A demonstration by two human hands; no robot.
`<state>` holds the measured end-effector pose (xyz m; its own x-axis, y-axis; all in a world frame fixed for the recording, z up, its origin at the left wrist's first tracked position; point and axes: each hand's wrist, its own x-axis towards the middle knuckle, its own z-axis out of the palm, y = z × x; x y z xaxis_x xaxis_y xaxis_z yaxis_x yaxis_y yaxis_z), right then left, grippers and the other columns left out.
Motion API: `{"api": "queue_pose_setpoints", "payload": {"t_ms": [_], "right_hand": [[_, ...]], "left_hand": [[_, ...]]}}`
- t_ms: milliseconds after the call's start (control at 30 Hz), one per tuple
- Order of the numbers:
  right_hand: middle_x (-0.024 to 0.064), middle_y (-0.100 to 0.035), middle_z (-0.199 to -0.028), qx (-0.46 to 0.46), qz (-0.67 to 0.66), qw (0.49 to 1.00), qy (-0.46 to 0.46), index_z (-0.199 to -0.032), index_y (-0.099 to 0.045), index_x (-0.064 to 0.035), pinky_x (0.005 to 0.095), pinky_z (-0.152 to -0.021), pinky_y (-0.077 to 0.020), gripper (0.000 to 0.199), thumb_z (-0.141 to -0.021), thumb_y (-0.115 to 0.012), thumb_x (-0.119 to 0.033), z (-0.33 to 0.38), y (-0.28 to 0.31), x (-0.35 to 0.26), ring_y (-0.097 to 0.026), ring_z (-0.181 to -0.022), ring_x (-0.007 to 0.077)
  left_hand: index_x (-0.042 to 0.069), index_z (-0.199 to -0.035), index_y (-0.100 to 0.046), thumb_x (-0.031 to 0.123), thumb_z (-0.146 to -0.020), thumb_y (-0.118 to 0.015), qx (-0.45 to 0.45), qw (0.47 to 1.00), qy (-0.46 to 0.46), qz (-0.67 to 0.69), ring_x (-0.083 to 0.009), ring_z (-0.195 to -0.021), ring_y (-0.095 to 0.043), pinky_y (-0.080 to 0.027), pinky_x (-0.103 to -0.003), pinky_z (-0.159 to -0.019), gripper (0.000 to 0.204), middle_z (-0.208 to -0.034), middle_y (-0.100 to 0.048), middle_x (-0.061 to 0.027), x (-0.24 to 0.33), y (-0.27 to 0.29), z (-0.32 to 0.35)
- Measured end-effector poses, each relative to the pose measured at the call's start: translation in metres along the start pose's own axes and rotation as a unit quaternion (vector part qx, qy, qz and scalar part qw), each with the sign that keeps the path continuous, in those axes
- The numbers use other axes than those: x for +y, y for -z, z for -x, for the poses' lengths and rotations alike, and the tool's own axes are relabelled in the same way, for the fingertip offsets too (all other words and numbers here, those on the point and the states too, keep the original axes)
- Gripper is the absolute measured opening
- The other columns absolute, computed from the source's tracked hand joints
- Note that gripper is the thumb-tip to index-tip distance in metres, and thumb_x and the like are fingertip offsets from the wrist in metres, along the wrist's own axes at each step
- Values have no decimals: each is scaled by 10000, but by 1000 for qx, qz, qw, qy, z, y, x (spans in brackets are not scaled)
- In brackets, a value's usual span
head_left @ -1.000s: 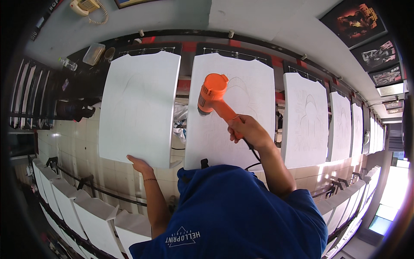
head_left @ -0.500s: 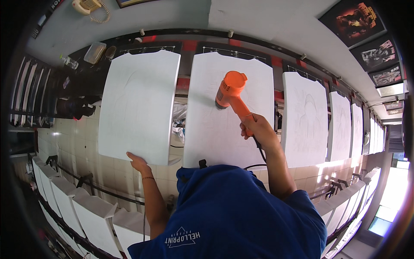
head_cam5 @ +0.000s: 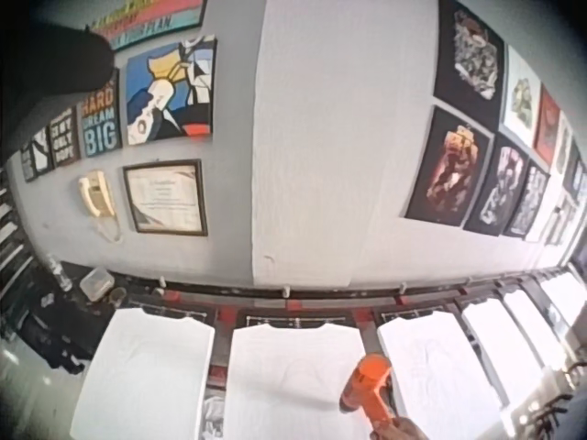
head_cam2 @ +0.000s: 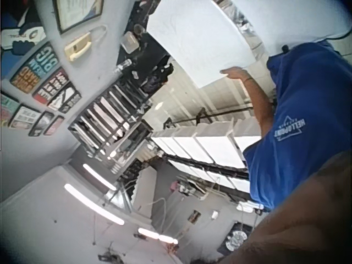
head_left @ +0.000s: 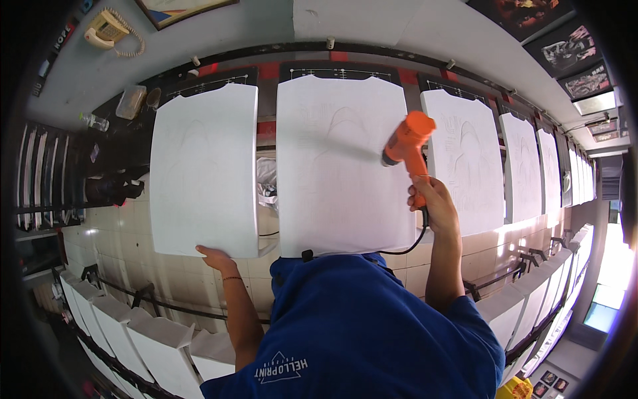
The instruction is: The person uses an orange heat gun to apply heat to a white t-shirt laid flat on a workbench. They move the heat gun back and forth over the shirt's surface while occasionally touching the fabric with their left hand. The person then moves to a second t-shirt and repeats the heating process.
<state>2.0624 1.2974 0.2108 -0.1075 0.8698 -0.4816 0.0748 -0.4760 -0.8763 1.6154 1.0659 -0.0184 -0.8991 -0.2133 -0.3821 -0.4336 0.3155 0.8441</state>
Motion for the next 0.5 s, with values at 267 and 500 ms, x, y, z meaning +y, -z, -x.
{"api": "queue_pose_setpoints", "payload": {"t_ms": [267, 500], "right_hand": [[44, -580, -793, -180, 28, 983, -37, -991, -560, 17, 261, -584, -479, 324, -945, -594, -302, 1, -102, 4, -573, -653, 112], [57, -596, -806, -118, 54, 991, -10, -1027, -565, 37, 253, -554, -490, 369, -945, -594, -322, 8, -65, 11, -592, -629, 116]], "left_hand": [[-215, -1304, -389, 594, -971, -367, -4, 999, -15, -29, -421, -1213, -505, -397, -410, -1054, 875, -1350, -446, -364, -8, 2, -13], [-218, -1272, -424, 580, -976, -380, 6, 999, -45, -21, -416, -1158, -536, -421, -410, -1019, 852, -1287, -497, -367, -11, 4, -14]]}}
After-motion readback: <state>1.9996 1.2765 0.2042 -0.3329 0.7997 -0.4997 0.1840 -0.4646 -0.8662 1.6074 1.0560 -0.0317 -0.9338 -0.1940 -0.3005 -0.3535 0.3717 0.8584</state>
